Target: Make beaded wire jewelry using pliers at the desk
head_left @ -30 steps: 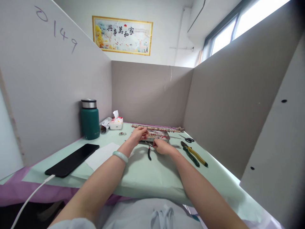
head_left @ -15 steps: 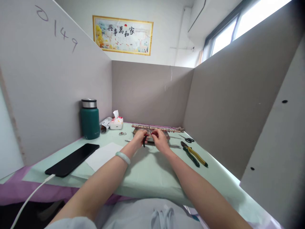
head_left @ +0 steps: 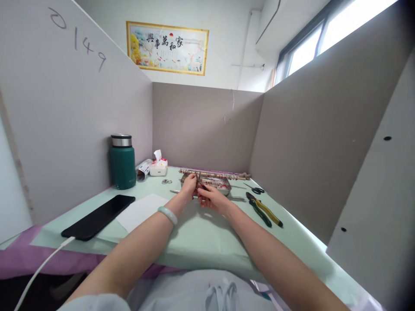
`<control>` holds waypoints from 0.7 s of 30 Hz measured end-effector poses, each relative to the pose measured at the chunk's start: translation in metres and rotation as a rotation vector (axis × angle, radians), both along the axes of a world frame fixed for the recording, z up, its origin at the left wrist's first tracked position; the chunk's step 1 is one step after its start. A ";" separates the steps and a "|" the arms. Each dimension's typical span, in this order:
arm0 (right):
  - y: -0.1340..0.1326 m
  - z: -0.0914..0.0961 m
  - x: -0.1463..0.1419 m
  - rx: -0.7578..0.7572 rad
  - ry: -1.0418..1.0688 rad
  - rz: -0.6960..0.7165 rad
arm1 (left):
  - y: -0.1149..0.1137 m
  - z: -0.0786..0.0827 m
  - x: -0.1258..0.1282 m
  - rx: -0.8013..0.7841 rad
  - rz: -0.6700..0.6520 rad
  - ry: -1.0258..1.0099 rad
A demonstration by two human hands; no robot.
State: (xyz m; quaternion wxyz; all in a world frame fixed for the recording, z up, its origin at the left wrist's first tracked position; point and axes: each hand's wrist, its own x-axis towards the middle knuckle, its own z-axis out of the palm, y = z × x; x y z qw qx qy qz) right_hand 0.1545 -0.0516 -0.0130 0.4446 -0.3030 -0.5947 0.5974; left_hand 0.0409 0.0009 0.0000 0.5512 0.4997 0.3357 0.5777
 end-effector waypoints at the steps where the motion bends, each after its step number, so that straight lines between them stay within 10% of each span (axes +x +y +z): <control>1: 0.000 -0.002 -0.002 -0.008 -0.021 -0.007 | 0.000 0.000 0.000 0.022 0.008 0.005; 13: 0.012 0.008 0.011 0.062 0.192 -0.137 | 0.002 0.007 -0.005 0.032 -0.179 -0.145; 21: 0.007 0.011 0.010 0.010 -0.096 -0.185 | 0.001 0.010 -0.011 0.069 -0.132 -0.108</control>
